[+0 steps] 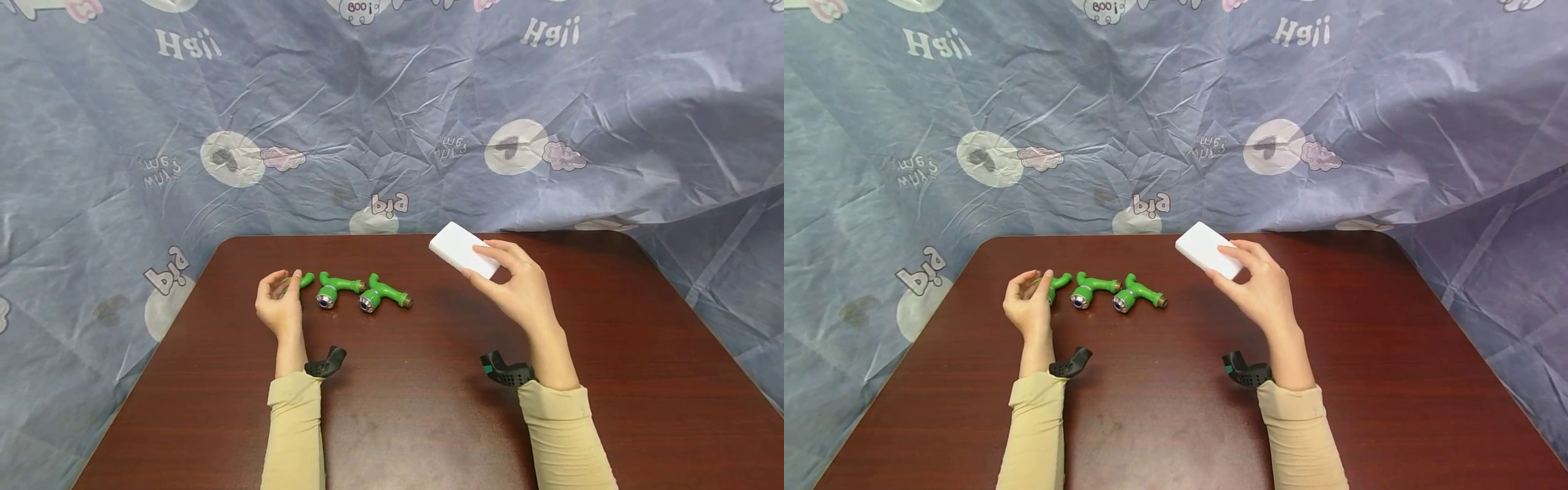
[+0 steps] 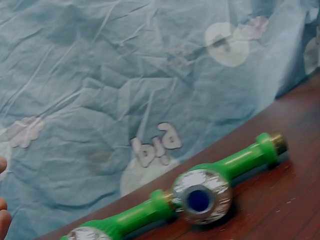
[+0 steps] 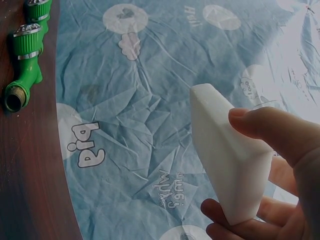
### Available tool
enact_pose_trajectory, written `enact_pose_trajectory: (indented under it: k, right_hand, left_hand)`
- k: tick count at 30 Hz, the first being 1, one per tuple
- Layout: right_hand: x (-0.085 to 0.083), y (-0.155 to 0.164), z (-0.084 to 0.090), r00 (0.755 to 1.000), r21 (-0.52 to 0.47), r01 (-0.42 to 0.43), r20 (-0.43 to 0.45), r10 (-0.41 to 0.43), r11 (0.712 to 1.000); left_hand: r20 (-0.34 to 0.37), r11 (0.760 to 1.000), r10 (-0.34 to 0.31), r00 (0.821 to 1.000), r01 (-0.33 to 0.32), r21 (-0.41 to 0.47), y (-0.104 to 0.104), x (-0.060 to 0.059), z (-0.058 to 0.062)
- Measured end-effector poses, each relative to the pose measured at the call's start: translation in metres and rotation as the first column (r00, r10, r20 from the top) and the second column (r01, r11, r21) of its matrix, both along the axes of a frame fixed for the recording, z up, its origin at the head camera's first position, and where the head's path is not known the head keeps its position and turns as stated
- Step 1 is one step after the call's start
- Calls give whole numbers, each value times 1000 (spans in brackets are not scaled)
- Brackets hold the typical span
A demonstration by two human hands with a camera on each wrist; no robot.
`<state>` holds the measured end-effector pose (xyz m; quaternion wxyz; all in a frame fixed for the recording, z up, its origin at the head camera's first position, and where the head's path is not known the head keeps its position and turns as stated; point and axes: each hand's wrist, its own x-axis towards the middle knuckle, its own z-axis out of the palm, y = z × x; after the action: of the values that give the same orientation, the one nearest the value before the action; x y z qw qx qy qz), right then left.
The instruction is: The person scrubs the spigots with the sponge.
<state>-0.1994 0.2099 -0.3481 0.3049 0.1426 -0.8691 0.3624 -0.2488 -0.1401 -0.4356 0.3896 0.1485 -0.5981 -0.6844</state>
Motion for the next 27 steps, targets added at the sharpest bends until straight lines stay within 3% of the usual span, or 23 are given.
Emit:
enact_pose_trajectory:
  k: [7, 12, 19, 23, 27]
  right_hand:
    - [-2, 0, -1, 1000, 14, 0, -4, 0, 1000]
    - [-2, 0, -1, 1000, 12, -2, 3, 2, 1000]
    - [-1, 1, -2, 1000, 10, -3, 19, 3, 1000]
    - [-1, 1, -2, 1000, 10, -6, 22, 6, 1000]
    - [-1, 1, -2, 1000, 13, -7, 21, 7, 1000]
  left_hand:
    - [91, 1000, -20, 996, 19, 16, 14, -2, -7]
    - [182, 997, -59, 981, 51, 50, 20, -4, -14]
    - [344, 989, -147, 927, 142, 40, 30, -2, -19]
    - [405, 988, -144, 903, 157, 2, 34, -2, -21]
    - [491, 985, -108, 864, 159, -63, 34, -2, -21]
